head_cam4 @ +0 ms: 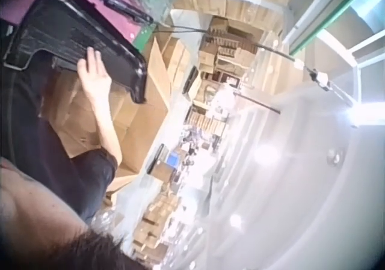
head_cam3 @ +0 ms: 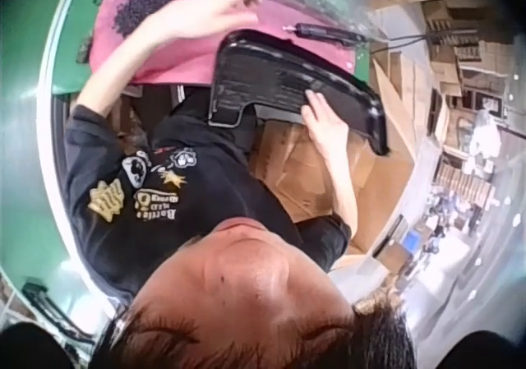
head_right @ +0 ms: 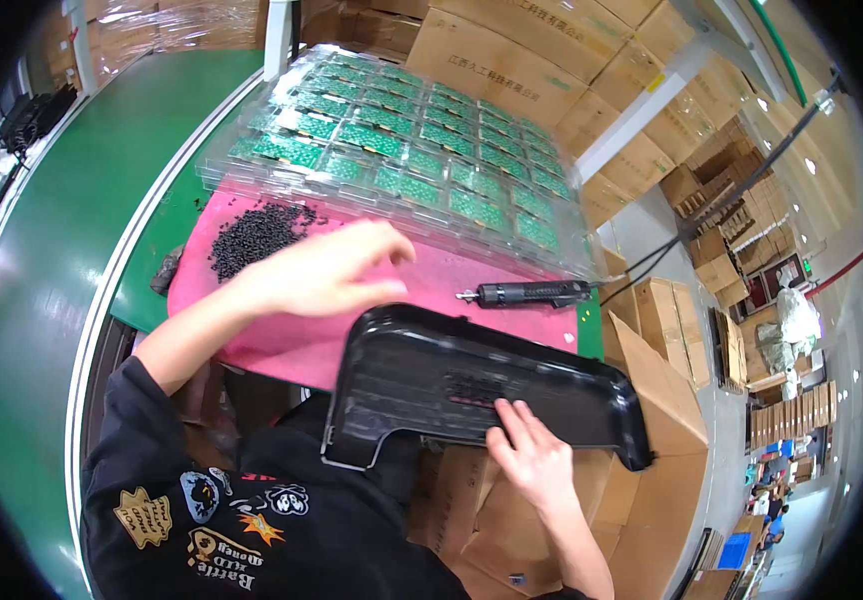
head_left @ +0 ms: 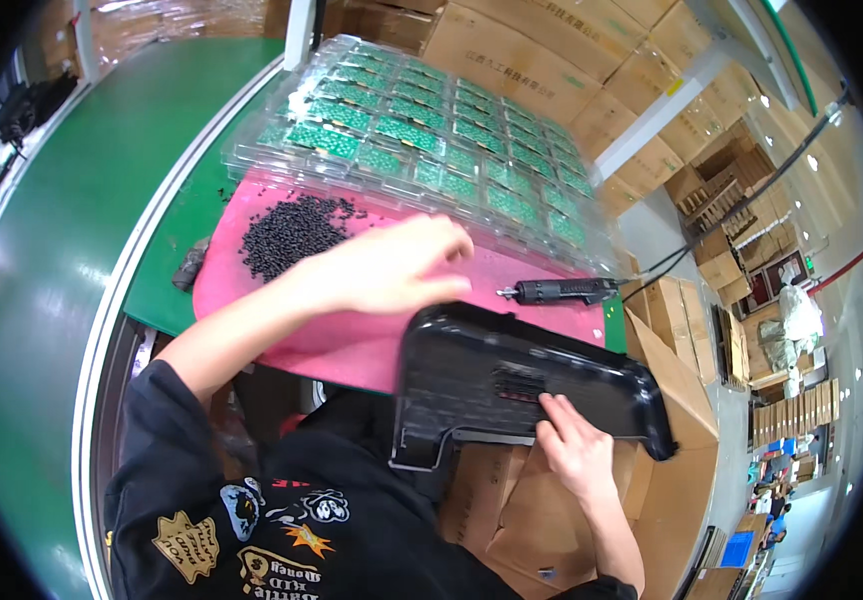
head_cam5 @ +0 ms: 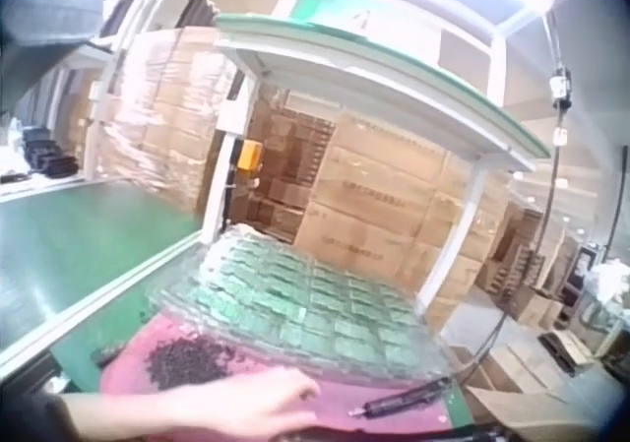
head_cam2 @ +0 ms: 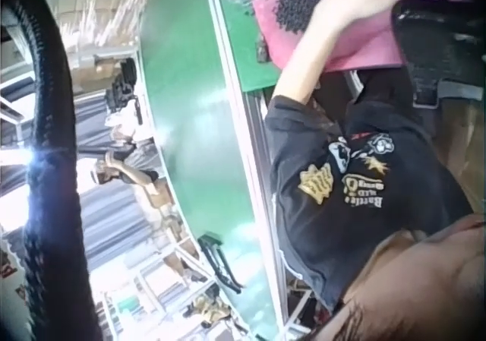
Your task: Assembling a printed circuit board onto a plastic casing using an electric screwdriver.
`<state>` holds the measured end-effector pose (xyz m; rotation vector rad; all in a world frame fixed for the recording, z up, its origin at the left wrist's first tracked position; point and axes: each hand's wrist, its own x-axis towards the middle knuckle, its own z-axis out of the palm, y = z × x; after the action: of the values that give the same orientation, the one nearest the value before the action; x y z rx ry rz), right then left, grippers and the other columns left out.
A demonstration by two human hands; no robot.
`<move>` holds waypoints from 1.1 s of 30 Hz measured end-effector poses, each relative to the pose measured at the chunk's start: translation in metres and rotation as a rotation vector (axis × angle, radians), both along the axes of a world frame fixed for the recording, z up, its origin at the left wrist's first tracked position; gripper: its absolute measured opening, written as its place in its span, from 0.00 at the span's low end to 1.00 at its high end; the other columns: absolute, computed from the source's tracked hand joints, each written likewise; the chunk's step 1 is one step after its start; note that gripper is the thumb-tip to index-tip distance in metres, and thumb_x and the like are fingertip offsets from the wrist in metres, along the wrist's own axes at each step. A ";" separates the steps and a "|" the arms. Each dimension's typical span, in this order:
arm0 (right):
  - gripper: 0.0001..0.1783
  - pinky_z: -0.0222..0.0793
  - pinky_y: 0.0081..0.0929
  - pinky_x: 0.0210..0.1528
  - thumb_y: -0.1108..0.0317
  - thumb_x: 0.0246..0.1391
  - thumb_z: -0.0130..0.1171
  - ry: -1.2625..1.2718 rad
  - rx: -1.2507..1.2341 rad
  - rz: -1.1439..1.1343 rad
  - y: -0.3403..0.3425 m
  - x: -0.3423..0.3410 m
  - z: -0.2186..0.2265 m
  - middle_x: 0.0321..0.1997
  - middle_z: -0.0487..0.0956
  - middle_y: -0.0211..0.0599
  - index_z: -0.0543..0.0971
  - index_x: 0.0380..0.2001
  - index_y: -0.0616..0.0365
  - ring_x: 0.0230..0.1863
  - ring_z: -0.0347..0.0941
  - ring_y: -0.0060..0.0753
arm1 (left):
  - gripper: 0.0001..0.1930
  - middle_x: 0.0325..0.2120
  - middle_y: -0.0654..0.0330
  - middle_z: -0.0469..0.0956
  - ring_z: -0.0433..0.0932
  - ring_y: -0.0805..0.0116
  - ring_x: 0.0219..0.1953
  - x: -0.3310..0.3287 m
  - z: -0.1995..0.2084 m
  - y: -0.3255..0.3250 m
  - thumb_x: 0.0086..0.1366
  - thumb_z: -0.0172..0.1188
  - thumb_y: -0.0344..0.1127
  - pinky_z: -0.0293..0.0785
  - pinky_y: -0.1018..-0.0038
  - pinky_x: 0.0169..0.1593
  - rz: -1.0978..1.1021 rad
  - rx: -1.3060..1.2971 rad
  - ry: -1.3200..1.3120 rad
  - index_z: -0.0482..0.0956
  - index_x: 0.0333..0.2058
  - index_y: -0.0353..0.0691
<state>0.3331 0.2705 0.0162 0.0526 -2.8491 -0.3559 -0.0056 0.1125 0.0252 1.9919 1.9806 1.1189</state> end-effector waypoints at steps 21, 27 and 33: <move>0.22 0.50 0.49 0.70 0.59 0.61 0.52 0.031 -0.367 0.026 0.053 -0.368 -0.007 0.69 0.63 0.46 0.75 0.56 0.57 0.69 0.57 0.48 | 0.09 0.30 0.57 0.75 0.78 0.56 0.38 -0.034 -0.034 0.003 0.56 0.64 0.34 0.75 0.61 0.41 0.043 -0.042 0.224 0.74 0.31 0.37; 0.28 0.49 0.47 0.70 0.62 0.62 0.50 0.196 -0.250 0.107 0.041 -0.349 0.005 0.66 0.66 0.45 0.66 0.61 0.67 0.68 0.58 0.46 | 0.10 0.30 0.56 0.75 0.77 0.55 0.37 -0.036 -0.032 0.001 0.58 0.65 0.37 0.74 0.62 0.41 0.075 -0.007 0.201 0.75 0.31 0.38; 0.27 0.53 0.43 0.67 0.73 0.54 0.55 0.222 -0.207 0.183 0.021 -0.272 0.047 0.63 0.68 0.45 0.69 0.58 0.67 0.66 0.61 0.46 | 0.22 0.44 0.52 0.77 0.74 0.50 0.50 -0.042 0.010 -0.010 0.55 0.69 0.30 0.70 0.62 0.54 0.476 0.431 0.227 0.75 0.48 0.37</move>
<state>0.0607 0.2916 0.0629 0.2170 -2.6193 -0.0262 -0.0471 0.1025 0.0353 1.9485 2.6143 1.5983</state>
